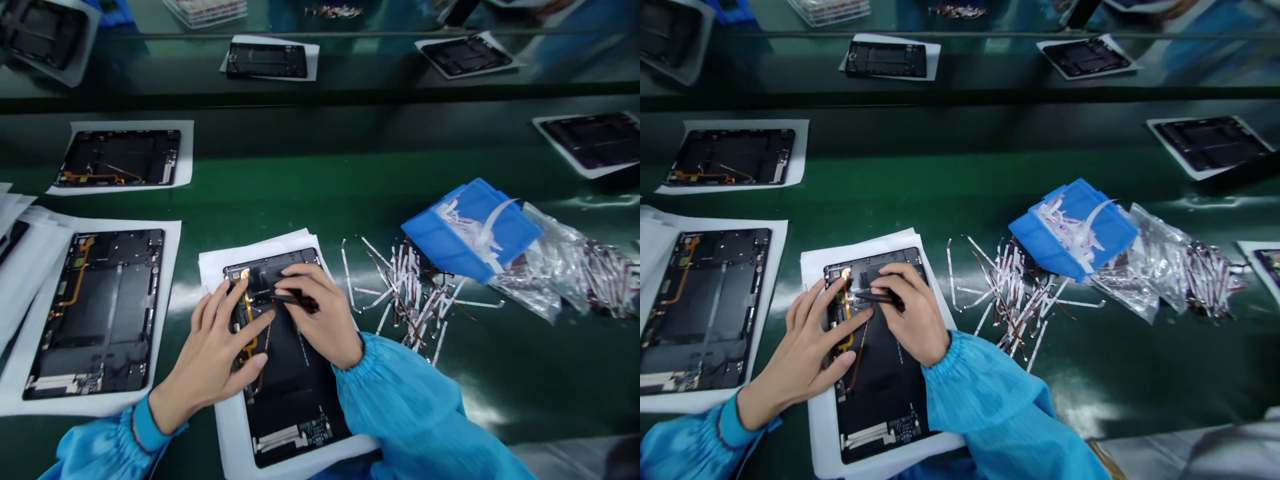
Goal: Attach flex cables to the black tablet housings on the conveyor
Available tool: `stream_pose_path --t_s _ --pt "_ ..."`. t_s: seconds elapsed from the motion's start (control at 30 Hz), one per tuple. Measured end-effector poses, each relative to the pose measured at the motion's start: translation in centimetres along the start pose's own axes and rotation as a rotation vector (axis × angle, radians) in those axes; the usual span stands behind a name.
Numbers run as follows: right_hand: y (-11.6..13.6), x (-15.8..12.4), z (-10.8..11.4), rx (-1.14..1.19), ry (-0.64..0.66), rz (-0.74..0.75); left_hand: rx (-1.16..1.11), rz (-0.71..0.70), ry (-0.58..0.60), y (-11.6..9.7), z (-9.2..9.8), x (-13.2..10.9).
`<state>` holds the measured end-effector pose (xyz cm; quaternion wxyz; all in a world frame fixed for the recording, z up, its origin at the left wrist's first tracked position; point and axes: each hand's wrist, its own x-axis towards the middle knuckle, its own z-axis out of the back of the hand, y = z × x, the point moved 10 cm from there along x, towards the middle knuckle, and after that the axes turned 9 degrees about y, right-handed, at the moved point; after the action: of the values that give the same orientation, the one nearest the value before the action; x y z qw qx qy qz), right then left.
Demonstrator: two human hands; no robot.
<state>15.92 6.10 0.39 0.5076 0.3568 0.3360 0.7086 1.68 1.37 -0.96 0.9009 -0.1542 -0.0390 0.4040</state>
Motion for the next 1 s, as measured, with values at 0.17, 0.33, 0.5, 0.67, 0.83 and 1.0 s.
stream_pose_path --t_s 0.17,0.33,0.5,0.67,0.83,1.0 --pt "2.0 -1.4 1.0 -0.089 -0.003 0.027 -0.052 0.022 -0.008 0.2 0.2 1.1" --pt "3.7 -4.4 -1.9 -0.336 0.288 0.162 -0.244 0.035 -0.138 1.4 1.1 0.9" --pt "6.3 -8.1 -5.5 -0.683 0.588 0.526 -0.349 0.148 -0.208 3.2 1.1 0.4" --pt "8.5 -10.4 -6.0 -0.688 0.615 0.662 -0.336 0.167 -0.221 3.2 0.9 0.4" --pt "6.7 -10.2 -5.0 -0.502 0.582 0.569 -0.321 0.178 -0.23 3.5 0.6 0.4" --pt "1.9 -4.9 0.2 -0.366 0.256 0.132 -0.328 0.154 -0.166 2.6 0.4 0.1"
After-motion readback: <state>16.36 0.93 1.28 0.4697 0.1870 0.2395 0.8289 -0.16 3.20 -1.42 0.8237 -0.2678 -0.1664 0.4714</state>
